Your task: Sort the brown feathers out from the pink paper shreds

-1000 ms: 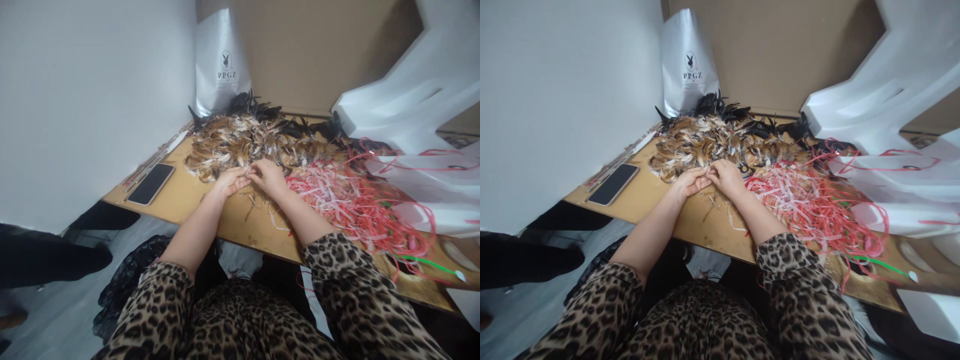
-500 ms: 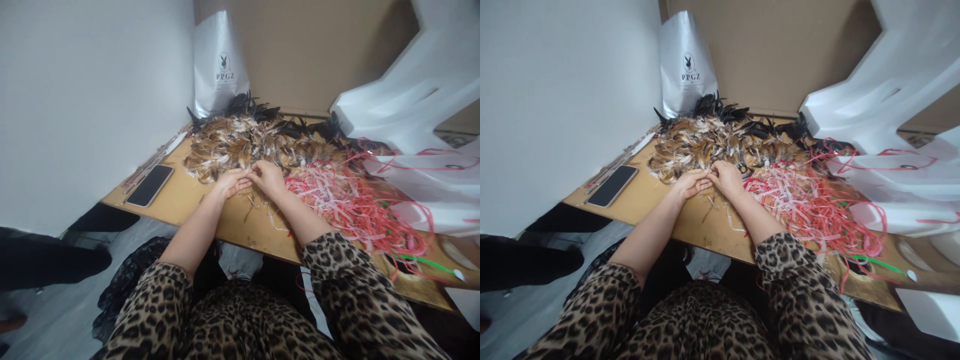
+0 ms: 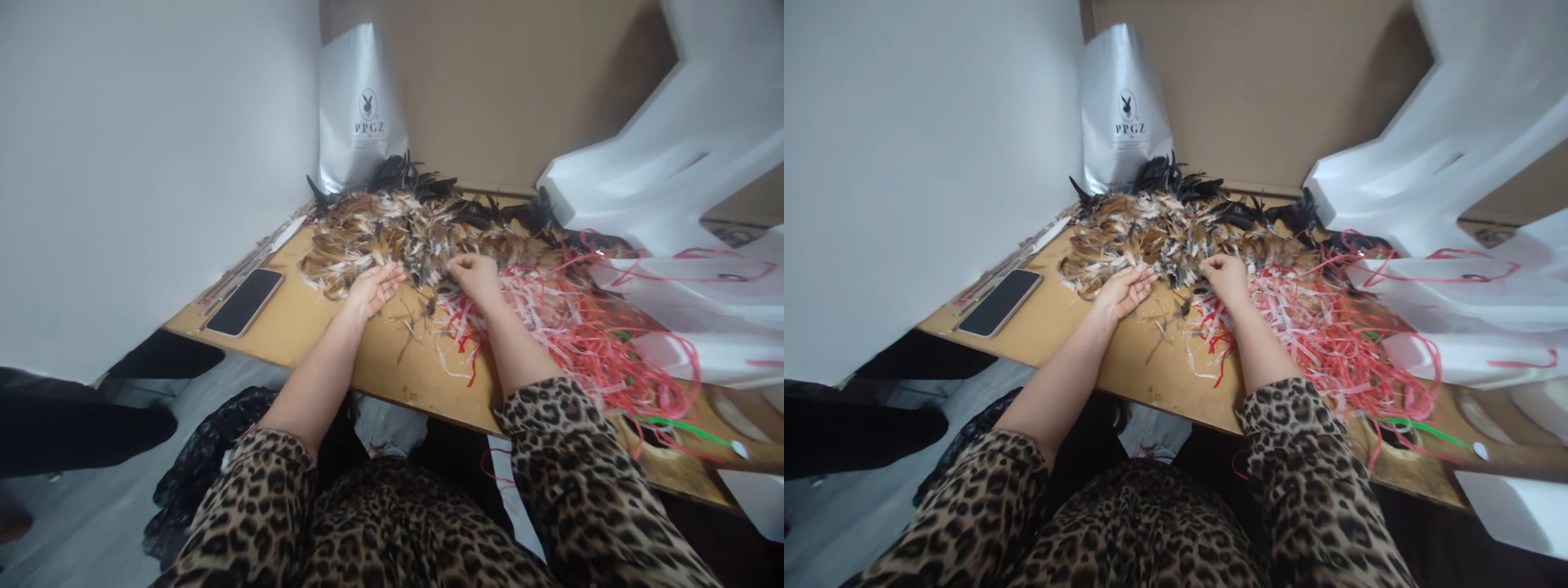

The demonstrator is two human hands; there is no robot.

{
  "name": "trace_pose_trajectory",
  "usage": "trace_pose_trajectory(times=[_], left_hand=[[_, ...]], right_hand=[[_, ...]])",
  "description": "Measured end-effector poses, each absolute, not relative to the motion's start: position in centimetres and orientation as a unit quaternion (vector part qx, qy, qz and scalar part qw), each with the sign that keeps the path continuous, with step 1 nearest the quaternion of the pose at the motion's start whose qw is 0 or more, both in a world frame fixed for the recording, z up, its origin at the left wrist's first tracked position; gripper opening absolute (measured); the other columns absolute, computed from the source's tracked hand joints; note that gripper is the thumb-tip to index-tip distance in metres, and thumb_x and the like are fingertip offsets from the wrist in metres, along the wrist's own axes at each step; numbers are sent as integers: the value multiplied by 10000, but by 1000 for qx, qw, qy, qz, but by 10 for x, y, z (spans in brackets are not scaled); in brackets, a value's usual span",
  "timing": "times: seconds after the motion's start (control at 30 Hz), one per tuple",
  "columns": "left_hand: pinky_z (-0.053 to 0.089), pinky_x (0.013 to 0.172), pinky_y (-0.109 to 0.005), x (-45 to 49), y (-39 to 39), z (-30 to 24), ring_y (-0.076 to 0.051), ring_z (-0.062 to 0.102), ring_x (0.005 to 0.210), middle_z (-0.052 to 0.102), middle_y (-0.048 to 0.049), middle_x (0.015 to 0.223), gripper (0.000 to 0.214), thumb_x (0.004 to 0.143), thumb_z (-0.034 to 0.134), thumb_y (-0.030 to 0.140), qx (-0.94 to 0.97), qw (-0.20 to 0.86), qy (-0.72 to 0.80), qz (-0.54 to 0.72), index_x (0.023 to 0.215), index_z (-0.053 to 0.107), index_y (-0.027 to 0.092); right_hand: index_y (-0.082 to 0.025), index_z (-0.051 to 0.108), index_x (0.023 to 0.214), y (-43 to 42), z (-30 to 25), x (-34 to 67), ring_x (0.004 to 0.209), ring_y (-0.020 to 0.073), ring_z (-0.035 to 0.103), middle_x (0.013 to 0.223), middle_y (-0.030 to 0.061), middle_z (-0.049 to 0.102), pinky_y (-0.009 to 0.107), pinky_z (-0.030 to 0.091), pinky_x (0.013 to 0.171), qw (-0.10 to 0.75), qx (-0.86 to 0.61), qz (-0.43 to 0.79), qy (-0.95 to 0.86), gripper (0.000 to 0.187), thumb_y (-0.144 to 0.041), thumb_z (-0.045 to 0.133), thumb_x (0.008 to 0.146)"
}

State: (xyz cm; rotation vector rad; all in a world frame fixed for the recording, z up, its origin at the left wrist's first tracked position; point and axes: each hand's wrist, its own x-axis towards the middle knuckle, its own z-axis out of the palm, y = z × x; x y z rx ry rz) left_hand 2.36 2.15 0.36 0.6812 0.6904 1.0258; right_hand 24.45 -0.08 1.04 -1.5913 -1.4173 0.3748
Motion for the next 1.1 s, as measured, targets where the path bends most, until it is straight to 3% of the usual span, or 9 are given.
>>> trace_pose_trajectory(times=[0.2,0.37,0.5,0.6,0.7,0.83,1.1], left_hand=[[467,616,-184,26,19,5,-109,648,709,674,-62,794,107,751,621,193,321,763,327,457,825,603,118],[472,633,-193,28,17,5,-106,646,696,677,-71,794,112,742,632,196,331,765,331,442,806,599,110],[470,620,-189,28,17,6,-106,646,695,682,-72,800,107,743,630,190,335,767,325,441,810,604,111],[468,605,-188,27,17,7,-107,645,680,681,-68,785,96,742,629,182,332,769,325,439,805,606,112],[467,613,-187,28,15,8,-106,645,686,681,-74,796,108,738,635,187,334,768,330,434,809,609,110],[471,617,-189,28,14,8,-113,649,701,684,-76,802,110,735,640,192,343,767,333,428,802,609,111],[483,612,-190,28,12,7,-129,659,721,687,-97,844,133,727,649,201,360,768,326,417,809,620,100]], right_hand=[[-197,713,790,-5,14,227,692,181,598,753,52,688,270,407,622,289,-736,79,-607,241,-347,548,700],[-213,708,815,-4,13,218,736,214,604,784,76,689,285,397,618,230,-756,66,-609,256,-372,545,697],[-171,677,711,-3,11,216,644,160,566,694,55,664,251,388,595,311,-720,107,-611,173,-299,565,676],[-155,604,598,-3,10,216,506,106,478,558,11,596,228,360,512,440,-651,246,-567,201,-351,613,643],[-161,541,545,-4,11,216,430,72,405,484,-22,534,210,308,441,511,-592,373,-499,279,-404,671,584],[-169,496,544,-8,16,214,400,53,361,439,-52,470,189,241,390,551,-540,464,-436,342,-400,743,500],[-157,485,591,-12,22,204,454,43,406,526,-49,506,163,241,383,568,-452,572,-383,378,-310,797,443]])
